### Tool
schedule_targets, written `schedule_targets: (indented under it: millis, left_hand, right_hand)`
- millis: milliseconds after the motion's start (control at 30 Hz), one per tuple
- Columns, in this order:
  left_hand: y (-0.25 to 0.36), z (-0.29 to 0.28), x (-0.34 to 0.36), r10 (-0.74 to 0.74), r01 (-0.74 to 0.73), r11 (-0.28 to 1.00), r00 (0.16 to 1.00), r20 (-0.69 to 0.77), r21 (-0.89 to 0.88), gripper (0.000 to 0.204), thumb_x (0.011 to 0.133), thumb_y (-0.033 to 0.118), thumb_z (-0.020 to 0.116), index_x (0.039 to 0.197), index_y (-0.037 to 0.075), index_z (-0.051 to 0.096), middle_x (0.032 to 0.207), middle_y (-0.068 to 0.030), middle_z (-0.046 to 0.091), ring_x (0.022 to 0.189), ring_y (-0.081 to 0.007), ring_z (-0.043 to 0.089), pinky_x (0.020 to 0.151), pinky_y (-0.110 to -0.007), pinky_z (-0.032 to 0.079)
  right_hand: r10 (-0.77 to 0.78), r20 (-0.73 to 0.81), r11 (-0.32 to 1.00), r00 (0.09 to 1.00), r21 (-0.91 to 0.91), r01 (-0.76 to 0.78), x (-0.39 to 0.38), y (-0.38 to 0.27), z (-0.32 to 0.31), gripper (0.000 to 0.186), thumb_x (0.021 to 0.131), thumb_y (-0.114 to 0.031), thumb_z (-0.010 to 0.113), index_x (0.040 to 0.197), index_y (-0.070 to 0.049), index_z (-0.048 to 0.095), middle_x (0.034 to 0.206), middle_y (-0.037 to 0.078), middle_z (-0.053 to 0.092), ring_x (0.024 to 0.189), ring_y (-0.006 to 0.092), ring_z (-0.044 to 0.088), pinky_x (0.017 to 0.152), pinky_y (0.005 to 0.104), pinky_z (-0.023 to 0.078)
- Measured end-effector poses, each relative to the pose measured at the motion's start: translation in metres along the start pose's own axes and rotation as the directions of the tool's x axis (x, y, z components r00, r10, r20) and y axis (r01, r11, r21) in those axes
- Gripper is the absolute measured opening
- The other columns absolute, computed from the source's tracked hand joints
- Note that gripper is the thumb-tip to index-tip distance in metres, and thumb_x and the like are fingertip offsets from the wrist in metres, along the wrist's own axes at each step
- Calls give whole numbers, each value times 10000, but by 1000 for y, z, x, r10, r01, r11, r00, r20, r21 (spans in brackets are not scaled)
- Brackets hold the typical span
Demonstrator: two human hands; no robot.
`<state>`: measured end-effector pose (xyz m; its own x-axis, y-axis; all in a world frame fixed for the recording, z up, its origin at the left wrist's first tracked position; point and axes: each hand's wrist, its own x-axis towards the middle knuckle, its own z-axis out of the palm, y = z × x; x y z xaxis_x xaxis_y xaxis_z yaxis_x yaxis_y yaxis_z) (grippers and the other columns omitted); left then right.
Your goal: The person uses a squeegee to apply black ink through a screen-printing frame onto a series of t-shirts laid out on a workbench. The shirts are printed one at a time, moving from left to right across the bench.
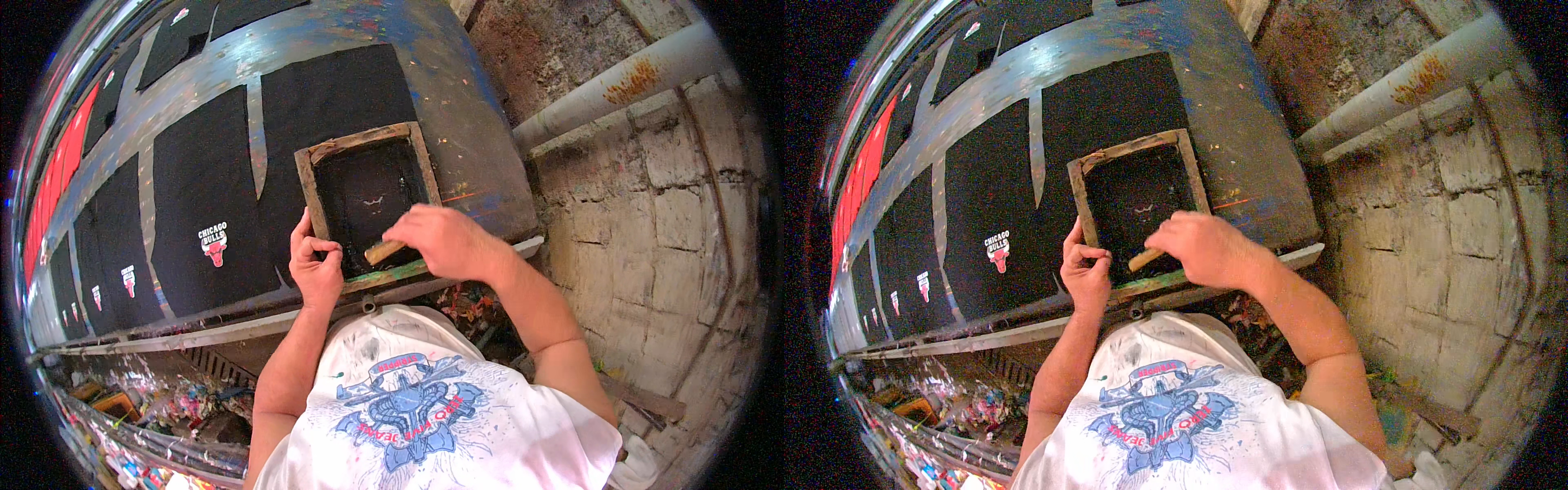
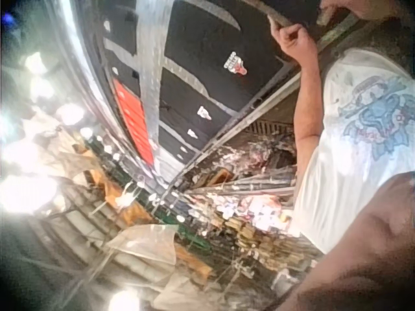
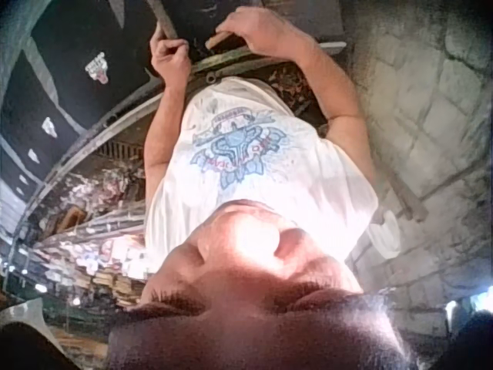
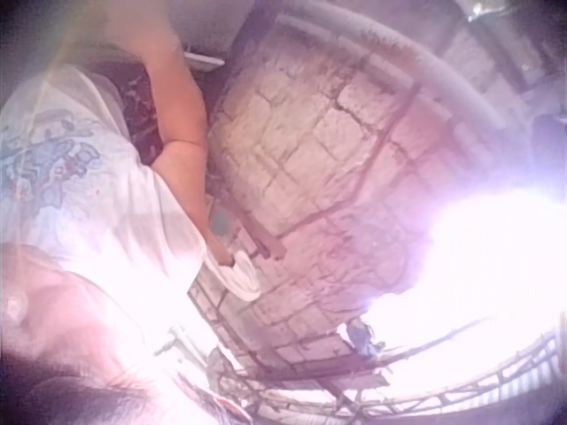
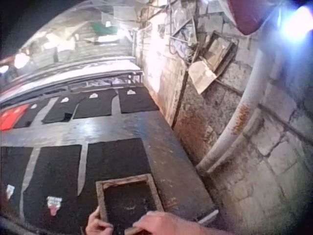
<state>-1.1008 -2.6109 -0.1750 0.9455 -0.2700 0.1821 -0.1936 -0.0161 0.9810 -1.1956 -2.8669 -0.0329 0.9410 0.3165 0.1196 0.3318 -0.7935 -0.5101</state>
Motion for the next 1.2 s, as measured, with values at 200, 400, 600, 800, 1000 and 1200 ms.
schedule_targets:
  millis: [200,400,600,800,1000,1200]
  left_hand:
    - [11,4,-1,-1,4,994,1000,-25,107,532,844,-97,747,1352,56,773,1638,-191,615,1521,-324,585,1255,-431,452]
    - [43,-16,12,205,-324,640,946,252,696,558,928,84,831,1471,38,707,1623,-204,613,1554,-444,501,1272,-545,392]
    - [52,-12,23,224,-423,517,906,360,744,447,969,113,774,1399,1,729,1648,-152,617,1526,-414,530,1304,-577,350]
    - [49,-11,27,217,-423,516,906,365,745,409,962,100,748,1357,-5,748,1625,-144,642,1478,-378,583,1312,-583,348]
    - [49,-10,26,222,-428,522,903,367,738,418,965,97,729,1369,-10,747,1619,-150,643,1459,-377,591,1315,-596,330]
    - [41,-9,22,238,-415,534,910,340,736,454,961,66,729,1408,-14,728,1646,-174,612,1479,-398,564,1311,-582,332]
  right_hand:
    - [18,-122,998,992,-59,-25,58,51,-4,346,904,67,683,1222,-30,777,1111,180,789,1079,412,735,970,500,609]
    - [-21,-268,985,963,-169,-26,85,67,2,406,908,52,659,1271,-65,797,1167,153,796,1116,397,726,1023,486,598]
    - [-32,-192,974,981,-226,-12,24,21,34,376,922,-49,676,1269,-105,810,1192,125,784,1137,353,722,1062,504,580]
    - [-13,-133,990,991,-143,-6,-15,-25,30,315,960,-113,665,1238,-81,809,1178,111,789,1124,331,746,1041,483,598]
    - [6,-108,997,994,-78,-14,33,30,-3,366,914,60,648,1233,-37,798,1190,169,826,1117,391,764,1007,486,617]
    - [32,-257,982,966,-174,-79,87,70,-8,412,924,75,656,1285,-59,802,1175,166,820,1111,405,754,1007,509,611]
